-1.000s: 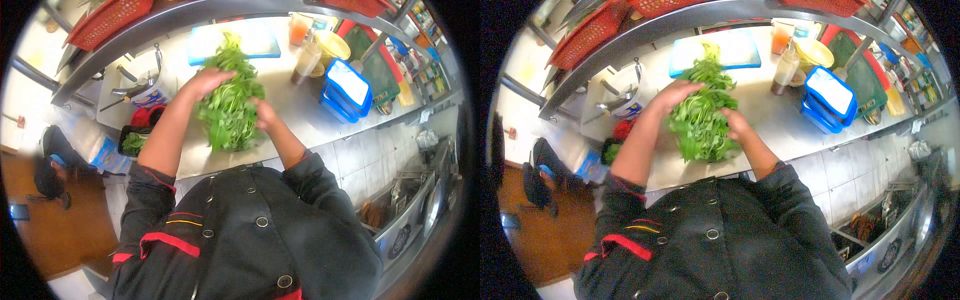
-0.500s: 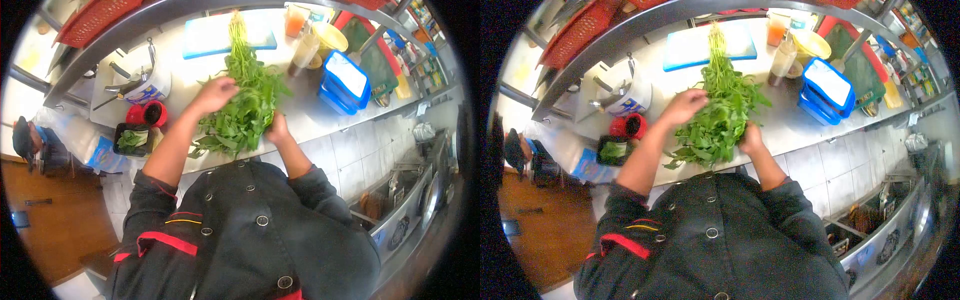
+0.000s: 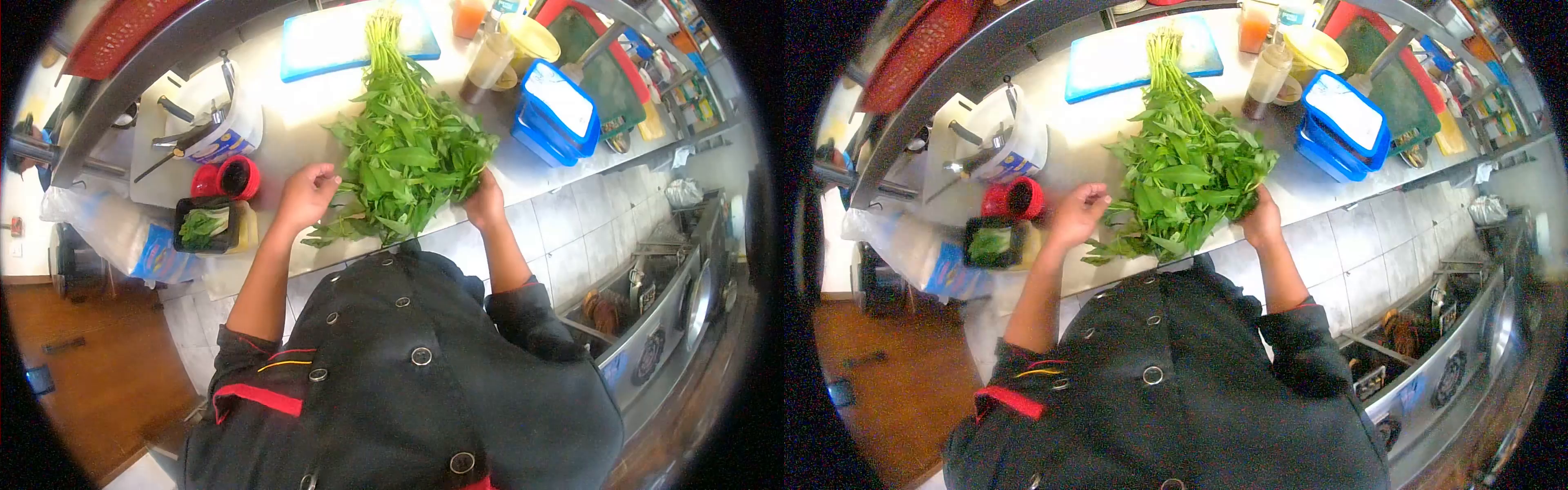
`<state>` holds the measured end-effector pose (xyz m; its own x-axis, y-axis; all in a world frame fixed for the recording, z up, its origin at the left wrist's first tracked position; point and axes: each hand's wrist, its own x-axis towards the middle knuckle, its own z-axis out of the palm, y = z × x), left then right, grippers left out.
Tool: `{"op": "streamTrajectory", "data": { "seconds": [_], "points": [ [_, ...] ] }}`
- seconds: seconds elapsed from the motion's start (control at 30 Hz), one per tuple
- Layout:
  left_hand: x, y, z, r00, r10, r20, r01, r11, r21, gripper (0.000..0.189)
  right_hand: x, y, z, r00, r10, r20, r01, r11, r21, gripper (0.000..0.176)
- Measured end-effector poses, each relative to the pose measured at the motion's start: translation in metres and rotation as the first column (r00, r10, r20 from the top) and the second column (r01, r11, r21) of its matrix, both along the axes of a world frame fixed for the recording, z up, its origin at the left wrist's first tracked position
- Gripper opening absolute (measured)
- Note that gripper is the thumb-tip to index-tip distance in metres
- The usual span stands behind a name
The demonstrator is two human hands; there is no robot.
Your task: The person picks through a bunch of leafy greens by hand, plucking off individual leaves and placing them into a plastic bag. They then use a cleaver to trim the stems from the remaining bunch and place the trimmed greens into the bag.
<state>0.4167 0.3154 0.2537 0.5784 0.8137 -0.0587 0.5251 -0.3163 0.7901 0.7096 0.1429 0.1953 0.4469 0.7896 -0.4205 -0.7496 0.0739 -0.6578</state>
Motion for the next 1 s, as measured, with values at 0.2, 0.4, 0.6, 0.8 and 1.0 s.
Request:
{"op": "streamTrajectory", "data": {
  "seconds": [0.2,0.4,0.6,0.8,1.0],
  "points": [
    [0.053,-0.005,0.030,0.994,-0.099,-0.051,0.104,0.989,0.103,0.047,-0.006,0.022,-0.001,0.989,-0.011,0.147,0.009,1.000,0.016,0.029],
    [0.137,0.019,0.050,0.918,-0.038,-0.394,0.093,0.988,0.122,0.065,-0.041,0.024,0.020,0.412,0.144,0.900,0.037,0.984,-0.175,0.029],
    [0.214,0.030,0.020,0.831,0.089,-0.549,-0.034,0.993,0.109,0.109,-0.070,0.018,0.037,-0.081,0.237,0.968,0.079,0.970,-0.230,0.039],
    [0.241,0.019,-0.013,0.636,0.221,-0.740,-0.206,0.972,0.113,0.127,-0.073,0.012,0.032,-0.250,0.263,0.932,-0.044,0.958,-0.282,0.048],
    [0.184,0.082,-0.070,0.924,0.087,-0.372,-0.030,0.987,0.158,0.107,-0.043,-0.002,0.039,-0.119,0.080,0.990,-0.217,0.970,-0.104,0.050]
  ]
}}
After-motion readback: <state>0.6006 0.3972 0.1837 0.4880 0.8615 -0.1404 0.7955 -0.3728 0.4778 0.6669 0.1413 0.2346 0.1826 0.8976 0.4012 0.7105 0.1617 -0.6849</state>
